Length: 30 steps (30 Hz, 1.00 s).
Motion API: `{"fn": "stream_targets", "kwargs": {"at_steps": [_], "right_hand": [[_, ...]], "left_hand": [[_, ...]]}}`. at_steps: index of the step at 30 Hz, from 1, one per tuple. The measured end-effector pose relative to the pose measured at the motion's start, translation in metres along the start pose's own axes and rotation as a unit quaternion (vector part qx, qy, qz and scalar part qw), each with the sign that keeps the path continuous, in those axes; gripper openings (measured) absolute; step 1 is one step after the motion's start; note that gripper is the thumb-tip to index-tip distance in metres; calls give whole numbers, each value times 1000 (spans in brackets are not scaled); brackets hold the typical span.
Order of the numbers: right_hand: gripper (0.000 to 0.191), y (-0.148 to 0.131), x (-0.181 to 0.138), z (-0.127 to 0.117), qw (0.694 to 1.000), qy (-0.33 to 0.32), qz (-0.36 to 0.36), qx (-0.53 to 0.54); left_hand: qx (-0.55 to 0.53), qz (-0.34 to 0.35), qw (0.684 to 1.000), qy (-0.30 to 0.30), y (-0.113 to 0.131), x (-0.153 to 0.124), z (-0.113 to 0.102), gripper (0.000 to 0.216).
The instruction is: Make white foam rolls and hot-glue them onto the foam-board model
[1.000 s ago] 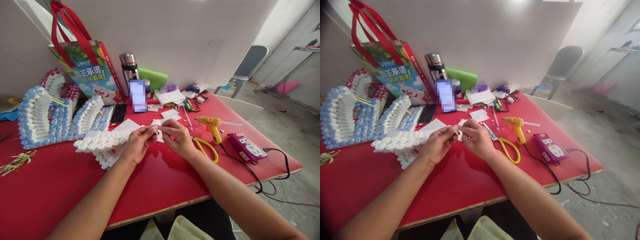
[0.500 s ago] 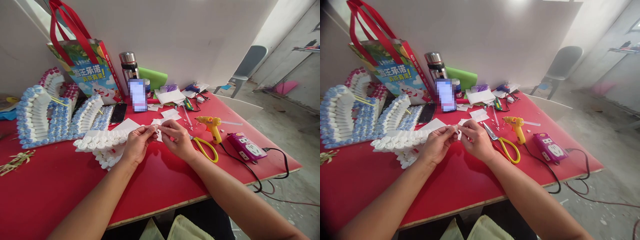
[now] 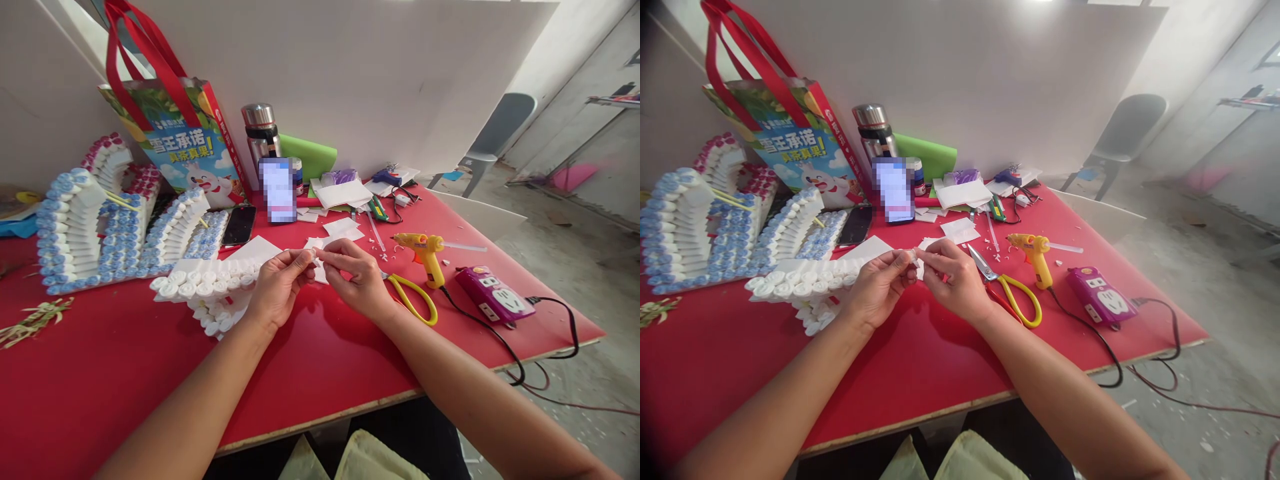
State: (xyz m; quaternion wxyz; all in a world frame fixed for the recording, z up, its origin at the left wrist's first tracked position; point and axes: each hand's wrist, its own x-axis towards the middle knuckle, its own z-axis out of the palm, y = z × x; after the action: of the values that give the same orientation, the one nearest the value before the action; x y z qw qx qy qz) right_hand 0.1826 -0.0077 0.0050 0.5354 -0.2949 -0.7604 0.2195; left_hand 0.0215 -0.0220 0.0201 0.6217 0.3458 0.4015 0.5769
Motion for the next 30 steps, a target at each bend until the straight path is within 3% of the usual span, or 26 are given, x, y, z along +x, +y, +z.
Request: {"fn": "stream_targets", "kwargs": {"at_steps": [10, 26, 30], "right_hand": [[38, 2, 0, -3, 998, -1, -52, -40], [27, -13, 6, -6, 994, 13, 74, 82], [29, -15, 7, -8, 993, 4, 75, 89]], "left_hand": [[-8, -18, 1000, -14, 4, -1, 0, 28], [6, 19, 1000, -21, 2, -1, 1, 27], [10, 32, 999, -28, 2, 0, 0, 25]]}}
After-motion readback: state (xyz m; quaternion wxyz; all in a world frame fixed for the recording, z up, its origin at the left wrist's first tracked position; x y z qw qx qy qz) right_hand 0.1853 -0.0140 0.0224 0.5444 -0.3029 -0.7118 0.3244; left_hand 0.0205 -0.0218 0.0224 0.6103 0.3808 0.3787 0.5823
